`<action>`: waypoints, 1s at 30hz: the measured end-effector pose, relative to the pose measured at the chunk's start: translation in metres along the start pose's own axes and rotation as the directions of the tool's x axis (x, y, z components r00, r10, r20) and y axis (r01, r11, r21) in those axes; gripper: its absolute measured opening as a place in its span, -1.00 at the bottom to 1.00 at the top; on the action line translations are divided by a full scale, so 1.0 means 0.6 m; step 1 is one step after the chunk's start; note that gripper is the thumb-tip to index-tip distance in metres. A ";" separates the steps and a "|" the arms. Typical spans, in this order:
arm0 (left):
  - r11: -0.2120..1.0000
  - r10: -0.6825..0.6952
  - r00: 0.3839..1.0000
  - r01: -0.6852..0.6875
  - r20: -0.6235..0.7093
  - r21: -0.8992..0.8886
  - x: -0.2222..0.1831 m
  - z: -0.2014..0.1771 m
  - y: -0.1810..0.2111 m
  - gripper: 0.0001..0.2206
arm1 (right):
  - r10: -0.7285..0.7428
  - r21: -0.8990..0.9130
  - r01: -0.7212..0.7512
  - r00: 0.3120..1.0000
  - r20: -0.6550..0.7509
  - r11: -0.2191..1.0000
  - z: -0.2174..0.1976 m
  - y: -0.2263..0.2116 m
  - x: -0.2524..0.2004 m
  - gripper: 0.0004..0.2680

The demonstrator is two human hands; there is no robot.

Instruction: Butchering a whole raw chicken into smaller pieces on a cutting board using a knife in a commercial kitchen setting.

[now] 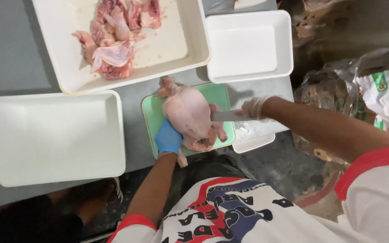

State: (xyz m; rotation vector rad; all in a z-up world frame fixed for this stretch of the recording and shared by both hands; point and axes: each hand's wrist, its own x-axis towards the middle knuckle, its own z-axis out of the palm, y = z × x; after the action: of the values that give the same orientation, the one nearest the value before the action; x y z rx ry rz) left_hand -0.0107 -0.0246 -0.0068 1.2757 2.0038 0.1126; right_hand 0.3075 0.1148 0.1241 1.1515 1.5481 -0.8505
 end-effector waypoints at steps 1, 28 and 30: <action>1.000 0.011 1.000 -0.011 -0.016 0.008 -0.001 0.000 0.000 -0.76 | -0.018 -0.028 0.018 1.000 -0.009 0.999 -0.015 -0.006 -0.023 -0.28; 0.304 0.946 0.317 -0.778 -0.073 0.550 0.065 -0.066 0.038 -0.24 | 0.095 0.704 0.154 0.949 -0.302 0.694 0.255 -0.027 -0.205 -0.60; 0.311 0.949 0.288 -0.774 -0.130 0.551 0.058 -0.058 0.026 -0.23 | 0.055 0.625 0.183 0.938 -0.342 0.759 0.212 -0.022 -0.206 -0.62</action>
State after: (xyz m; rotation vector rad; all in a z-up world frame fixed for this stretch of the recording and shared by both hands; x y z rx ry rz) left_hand -0.0288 0.0220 0.0063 2.7858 1.3393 0.6255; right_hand 0.3403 -0.0378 0.2091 1.8379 1.6174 -1.3619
